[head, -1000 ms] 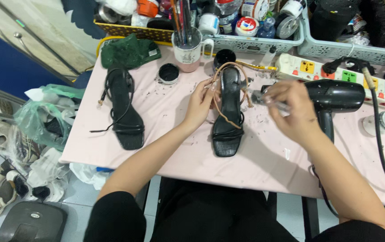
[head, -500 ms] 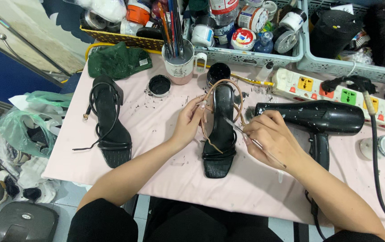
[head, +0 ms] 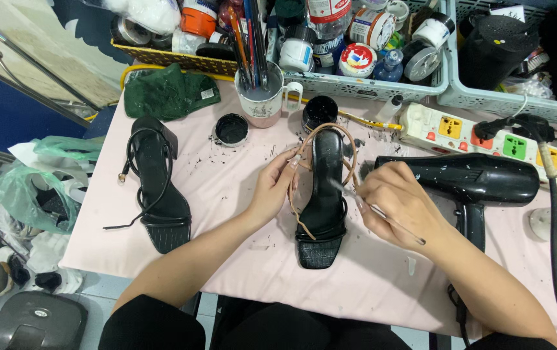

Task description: The person applies a substance to the straps of a black sandal with a small brush, dries it using a hairdryer, and then repeats the application and drying process on the heel area of the same sandal.

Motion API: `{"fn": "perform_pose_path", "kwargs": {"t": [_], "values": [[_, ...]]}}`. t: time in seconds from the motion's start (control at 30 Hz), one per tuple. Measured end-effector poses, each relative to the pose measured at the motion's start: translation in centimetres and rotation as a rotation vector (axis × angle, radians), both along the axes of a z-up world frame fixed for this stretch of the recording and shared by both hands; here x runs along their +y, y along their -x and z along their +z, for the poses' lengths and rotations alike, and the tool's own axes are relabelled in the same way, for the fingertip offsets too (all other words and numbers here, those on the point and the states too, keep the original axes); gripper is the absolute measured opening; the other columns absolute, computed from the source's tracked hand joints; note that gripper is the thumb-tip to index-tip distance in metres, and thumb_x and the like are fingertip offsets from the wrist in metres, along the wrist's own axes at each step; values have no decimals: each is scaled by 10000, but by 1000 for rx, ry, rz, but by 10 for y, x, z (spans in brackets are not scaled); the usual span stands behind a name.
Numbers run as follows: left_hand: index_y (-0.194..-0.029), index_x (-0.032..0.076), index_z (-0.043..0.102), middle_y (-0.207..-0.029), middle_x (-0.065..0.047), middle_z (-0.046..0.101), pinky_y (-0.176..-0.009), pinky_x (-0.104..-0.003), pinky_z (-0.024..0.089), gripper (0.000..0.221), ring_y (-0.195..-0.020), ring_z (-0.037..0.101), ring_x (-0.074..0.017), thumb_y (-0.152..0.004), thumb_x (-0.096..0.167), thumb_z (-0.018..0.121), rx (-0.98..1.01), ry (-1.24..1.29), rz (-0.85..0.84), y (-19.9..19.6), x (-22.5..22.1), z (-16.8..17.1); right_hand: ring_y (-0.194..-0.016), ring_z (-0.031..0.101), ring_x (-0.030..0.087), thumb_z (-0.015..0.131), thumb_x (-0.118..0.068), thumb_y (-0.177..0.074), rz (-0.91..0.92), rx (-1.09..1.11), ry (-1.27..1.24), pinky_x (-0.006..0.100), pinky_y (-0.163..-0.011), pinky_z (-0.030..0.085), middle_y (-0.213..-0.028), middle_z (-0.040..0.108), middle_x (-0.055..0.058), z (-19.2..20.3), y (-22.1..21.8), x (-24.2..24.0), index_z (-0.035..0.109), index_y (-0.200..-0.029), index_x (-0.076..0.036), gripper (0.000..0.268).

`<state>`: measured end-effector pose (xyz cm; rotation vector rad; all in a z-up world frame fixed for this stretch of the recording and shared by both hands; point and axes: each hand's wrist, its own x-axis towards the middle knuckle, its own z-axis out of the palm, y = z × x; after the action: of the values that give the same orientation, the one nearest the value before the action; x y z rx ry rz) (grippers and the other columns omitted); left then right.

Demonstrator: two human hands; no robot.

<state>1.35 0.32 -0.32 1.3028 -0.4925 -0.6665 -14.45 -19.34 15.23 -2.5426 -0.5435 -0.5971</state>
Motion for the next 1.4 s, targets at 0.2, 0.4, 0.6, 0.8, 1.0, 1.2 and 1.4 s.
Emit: {"fn": "perform_pose_path", "kwargs": {"t": [0.2, 0.4, 0.6, 0.8, 1.0, 1.2, 1.4], "values": [[-1448, 34, 548, -746, 20, 559, -522, -205, 433, 419, -595, 485, -37, -1087, 242, 501, 5, 0, -11, 1, 3, 6, -829, 607, 286, 701, -25, -780, 94, 37, -25, 452, -849, 447, -881, 617, 79, -1, -1, 1, 496, -906, -78, 246], [-1434, 43, 566, -749, 27, 564, -534, -190, 414, 411, -614, 494, -29, -1090, 260, 507, -23, -4, -25, 1, 3, 6, -852, 619, 269, 656, -28, -885, 12, 203, -199, 412, -822, 474, -900, 629, 79, -2, -7, -7, 481, -915, -84, 186], [-1427, 43, 577, -761, 33, 562, -559, -194, 413, 405, -653, 505, -27, -1095, 266, 516, -23, 9, -24, 1, 3, 4, -922, 617, 288, 647, -28, -912, -51, 122, -201, 410, -830, 489, -969, 643, 101, 2, -11, -15, 472, -959, -55, 183], [-1436, 40, 566, -759, 31, 561, -553, -192, 413, 411, -647, 502, -28, -1096, 264, 509, -39, 12, -24, 1, 3, 6, -915, 628, 264, 641, -25, -898, 33, 264, -266, 401, -826, 514, -941, 628, 95, -1, -14, -17, 498, -939, -69, 156], [-1459, 45, 545, -767, 31, 557, -542, -194, 425, 427, -624, 491, -27, -1084, 246, 504, -15, -8, -19, 2, 4, 9, -937, 631, 272, 646, -26, -900, 47, 264, -246, 400, -845, 512, -944, 633, 93, -1, -13, -20, 515, -938, -49, 138], [-1439, 50, 551, -741, 32, 557, -513, -189, 408, 414, -579, 485, -27, -1081, 249, 493, 12, -12, -31, 2, 4, 10, -927, 649, 262, 621, -30, -926, -42, 264, -257, 389, -846, 526, -972, 642, 101, 2, -12, -23, 523, -968, -44, 107], [-1440, 46, 563, -739, 31, 550, -519, -194, 401, 414, -596, 472, -27, -1087, 251, 495, -18, -33, -20, 2, 4, 9, -928, 649, 265, 652, -67, -880, 110, 324, -241, 401, -839, 519, -940, 644, 103, -3, -11, -15, 531, -932, -61, 133]]}}
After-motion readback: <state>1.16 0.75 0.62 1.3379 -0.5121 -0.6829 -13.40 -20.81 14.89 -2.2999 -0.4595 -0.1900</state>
